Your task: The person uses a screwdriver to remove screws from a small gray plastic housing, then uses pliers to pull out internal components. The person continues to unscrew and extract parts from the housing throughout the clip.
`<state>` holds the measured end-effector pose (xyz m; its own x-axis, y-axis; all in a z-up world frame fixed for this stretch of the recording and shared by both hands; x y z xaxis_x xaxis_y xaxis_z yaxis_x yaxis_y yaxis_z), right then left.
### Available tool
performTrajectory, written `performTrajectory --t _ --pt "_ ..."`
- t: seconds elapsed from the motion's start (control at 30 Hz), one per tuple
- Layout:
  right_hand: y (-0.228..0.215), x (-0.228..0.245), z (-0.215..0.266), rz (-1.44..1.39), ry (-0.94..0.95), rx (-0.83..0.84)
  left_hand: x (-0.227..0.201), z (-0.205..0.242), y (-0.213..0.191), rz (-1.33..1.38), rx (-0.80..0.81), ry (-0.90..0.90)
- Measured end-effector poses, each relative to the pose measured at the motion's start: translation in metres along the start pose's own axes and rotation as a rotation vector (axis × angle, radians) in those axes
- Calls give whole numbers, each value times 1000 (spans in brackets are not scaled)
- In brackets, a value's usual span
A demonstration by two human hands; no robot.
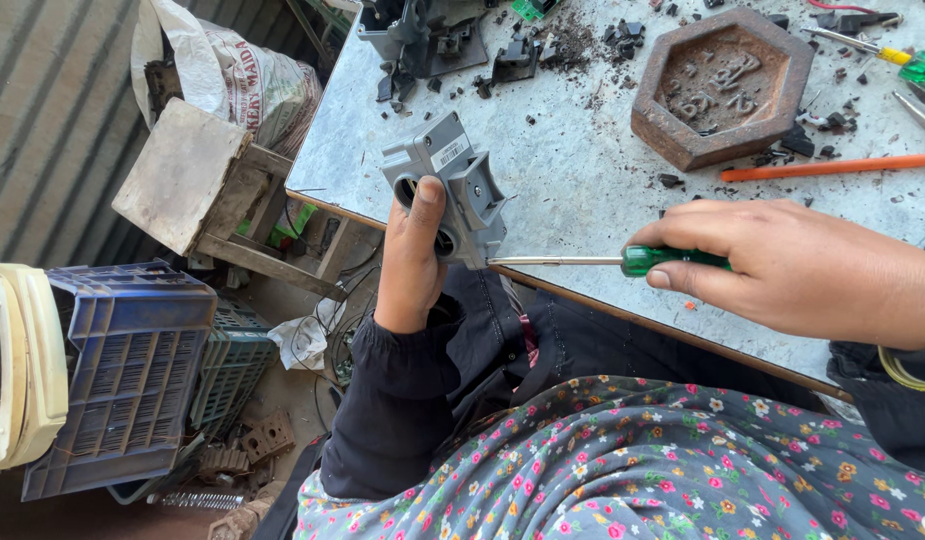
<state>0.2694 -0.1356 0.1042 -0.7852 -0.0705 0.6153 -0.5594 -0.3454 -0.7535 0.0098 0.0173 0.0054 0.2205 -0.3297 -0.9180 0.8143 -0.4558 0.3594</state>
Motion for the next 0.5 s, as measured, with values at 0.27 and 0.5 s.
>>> performTrajectory --t 0.27,0.5 --pt "2 4 7 317 -33 -11 4 0 -2 -94 -18 28" --pt "6 14 19 629 -456 -383 2 2 0 -141 -36 17"
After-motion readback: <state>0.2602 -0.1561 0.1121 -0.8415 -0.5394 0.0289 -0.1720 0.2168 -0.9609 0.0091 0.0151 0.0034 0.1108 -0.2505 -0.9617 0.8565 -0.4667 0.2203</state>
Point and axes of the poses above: each hand's wrist, its own z-axis away from the middle knuckle, its own y-axis out of the palm, x = y × z, the point moved 2 cm from there along -z, towards the middle knuckle, and after that the axes turned 13 degrees about -y, right-handed, at the moved point
